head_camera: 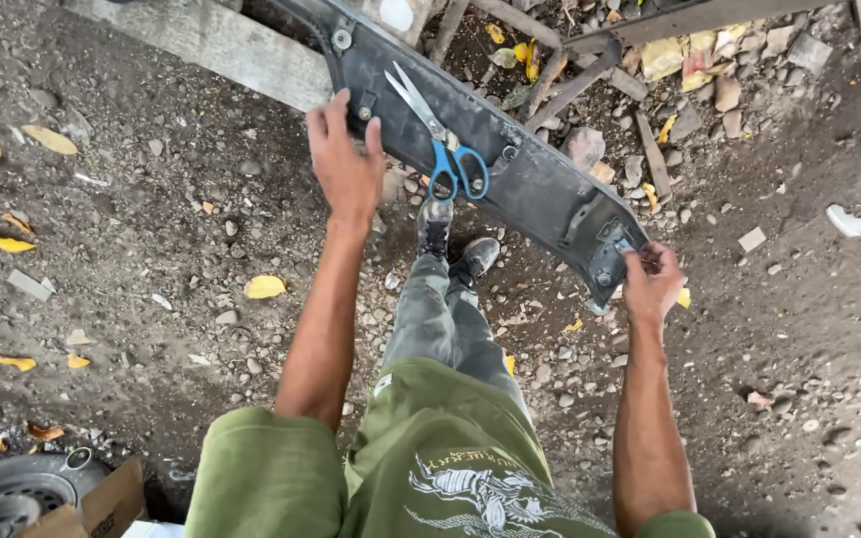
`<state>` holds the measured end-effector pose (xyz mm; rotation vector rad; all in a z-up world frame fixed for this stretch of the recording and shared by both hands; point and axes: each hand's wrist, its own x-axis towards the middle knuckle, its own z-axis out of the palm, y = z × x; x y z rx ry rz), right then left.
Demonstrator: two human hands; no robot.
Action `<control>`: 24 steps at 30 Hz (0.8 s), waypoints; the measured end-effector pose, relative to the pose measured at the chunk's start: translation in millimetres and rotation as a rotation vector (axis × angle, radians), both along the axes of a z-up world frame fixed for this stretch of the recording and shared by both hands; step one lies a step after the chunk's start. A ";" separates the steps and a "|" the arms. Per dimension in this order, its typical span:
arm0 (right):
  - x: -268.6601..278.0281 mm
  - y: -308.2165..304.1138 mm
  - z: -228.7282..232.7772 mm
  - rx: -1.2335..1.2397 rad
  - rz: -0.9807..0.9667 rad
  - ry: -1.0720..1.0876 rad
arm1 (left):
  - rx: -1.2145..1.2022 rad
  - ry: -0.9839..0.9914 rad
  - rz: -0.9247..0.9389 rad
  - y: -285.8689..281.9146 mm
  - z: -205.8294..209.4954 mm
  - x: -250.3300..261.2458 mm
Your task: The person walks to a black plastic car part resting on a wooden pallet and uses blue scissors to cut a small white piece of material. They then insert the cut piece into a slot on the car part and manipulate a small metal component with their hands.
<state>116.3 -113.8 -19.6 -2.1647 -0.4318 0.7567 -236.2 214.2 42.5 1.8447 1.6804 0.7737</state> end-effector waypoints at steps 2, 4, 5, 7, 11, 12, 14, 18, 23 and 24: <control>11.1 -23.1 -21.8 0.002 0.087 -0.114 | -0.017 0.037 0.002 5.2 -0.7 -3.0; 7.6 -18.7 -17.5 0.007 0.176 -0.230 | -0.034 0.073 0.009 8.5 -0.4 -7.7; -0.9 -7.5 -0.5 -0.033 0.132 -0.207 | -0.046 0.069 -0.004 7.1 -0.9 -8.5; -11.6 9.6 22.1 -0.067 0.093 -0.186 | -0.052 0.062 -0.011 7.7 -0.3 -9.4; -25.0 17.0 42.2 -0.195 0.238 -0.312 | -0.012 0.024 -0.038 6.8 -4.3 -17.7; -28.1 19.1 45.0 -0.208 0.292 -0.378 | 0.018 -0.001 -0.041 8.5 -7.4 -20.8; -28.1 18.7 45.4 -0.222 0.312 -0.409 | 0.027 -0.020 0.024 29.6 -10.2 -41.2; -27.9 15.6 41.0 -0.180 0.353 -0.474 | 0.281 0.078 0.222 111.7 -50.2 -120.3; -36.7 24.6 40.7 -0.103 0.334 -0.506 | 0.464 0.199 0.284 220.1 -92.0 -227.6; -40.6 24.7 55.9 -0.098 0.256 -0.439 | 0.593 0.362 0.172 231.8 -115.2 -241.0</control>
